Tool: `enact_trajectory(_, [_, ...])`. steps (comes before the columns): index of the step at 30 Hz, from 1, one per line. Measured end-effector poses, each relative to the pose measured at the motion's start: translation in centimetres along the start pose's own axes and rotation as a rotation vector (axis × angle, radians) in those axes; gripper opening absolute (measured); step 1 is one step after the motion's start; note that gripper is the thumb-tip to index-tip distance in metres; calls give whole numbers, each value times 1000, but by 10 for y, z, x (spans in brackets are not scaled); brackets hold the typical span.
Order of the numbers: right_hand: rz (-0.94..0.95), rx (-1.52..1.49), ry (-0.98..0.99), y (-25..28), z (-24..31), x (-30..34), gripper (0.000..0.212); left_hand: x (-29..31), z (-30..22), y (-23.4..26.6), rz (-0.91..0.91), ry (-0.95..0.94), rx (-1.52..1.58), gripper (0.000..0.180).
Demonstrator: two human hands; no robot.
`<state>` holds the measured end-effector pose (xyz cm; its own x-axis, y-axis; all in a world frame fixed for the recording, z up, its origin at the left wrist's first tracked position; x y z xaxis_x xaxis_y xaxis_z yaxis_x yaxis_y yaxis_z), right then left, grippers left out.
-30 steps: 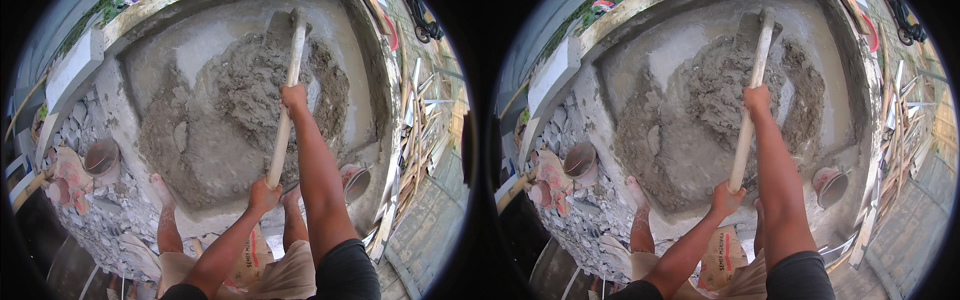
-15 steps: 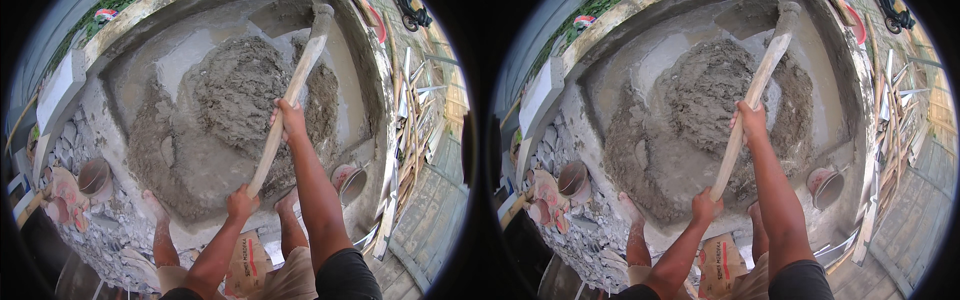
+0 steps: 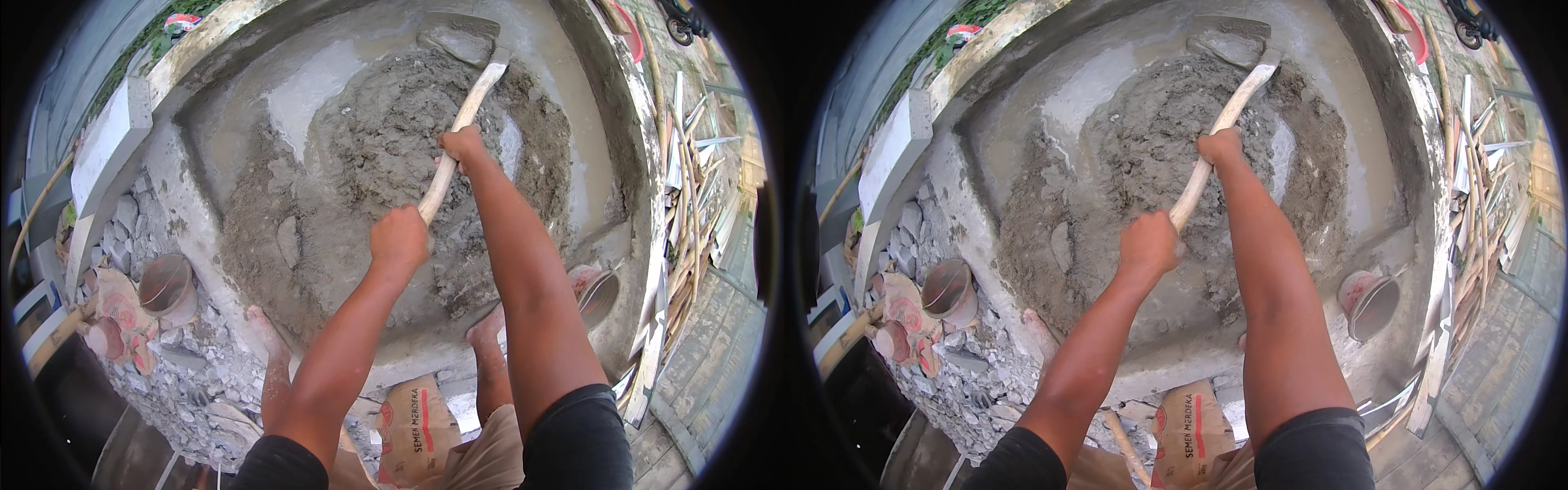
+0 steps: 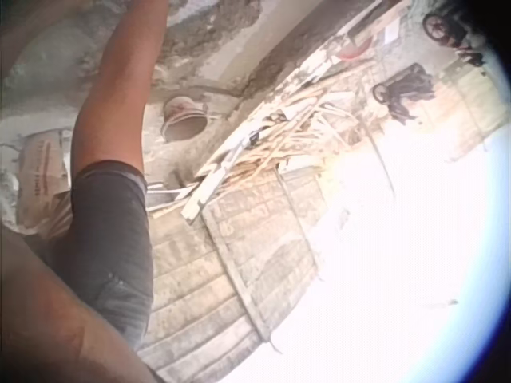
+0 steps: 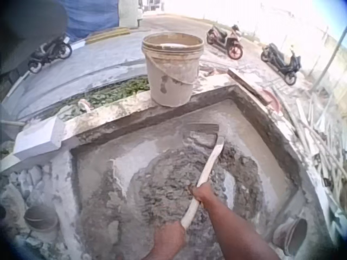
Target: The person mixes sand and cement with water in a rectangular pit using a shovel, pulling the mixture together and turning it over.
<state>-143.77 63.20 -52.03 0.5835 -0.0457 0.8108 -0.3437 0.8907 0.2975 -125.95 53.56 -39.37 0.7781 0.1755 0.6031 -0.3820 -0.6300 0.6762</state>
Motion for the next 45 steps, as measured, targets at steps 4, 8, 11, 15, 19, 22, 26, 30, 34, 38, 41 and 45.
enact_trajectory(4, [-8,-163,-65,-6,-25,12,57,69,17,-11,27,107,68,24])
enact_trajectory(8, [82,-237,-123,-31,-70,71,46,146,33,-18,120,188,108,25])
enact_trajectory(11, [34,-239,-138,-32,-101,143,43,214,43,-34,225,235,116,29])
enact_trajectory(15, [-12,-187,-93,-29,-143,232,47,309,69,-78,249,283,200,33])
enact_trajectory(19, [-88,-28,-45,-14,-140,299,51,361,88,-121,259,289,260,33])
enact_trajectory(22, [-196,90,129,8,-119,288,52,355,83,-135,290,292,388,36])
enact_trajectory(26, [-218,47,217,42,6,231,38,241,22,-98,123,124,708,38])
enact_trajectory(30, [23,-178,126,55,38,130,30,196,-42,-81,88,116,949,32])
enact_trajectory(34, [40,33,-38,11,-89,140,38,273,-22,-108,42,210,1009,27])
enact_trajectory(38, [-43,19,-43,14,-155,210,40,362,19,-171,272,289,982,40])
enact_trajectory(41, [12,-38,-85,-18,-153,288,37,423,48,-183,308,412,987,40])
enact_trajectory(45, [-20,-3,286,-3,-111,294,36,400,39,-173,276,251,997,42])
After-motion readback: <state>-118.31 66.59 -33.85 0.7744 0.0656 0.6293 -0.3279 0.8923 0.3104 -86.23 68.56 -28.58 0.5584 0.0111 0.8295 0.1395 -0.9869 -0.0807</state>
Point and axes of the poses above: each hand's wrist, its own x-axis away from the middle knuckle, its own y-axis out of the back of the hand, z = x × y, the point moved 8 cm from there along -x, towards the middle knuckle, and after that the axes turned 5 degrees about -y, right-handed, at the moved point
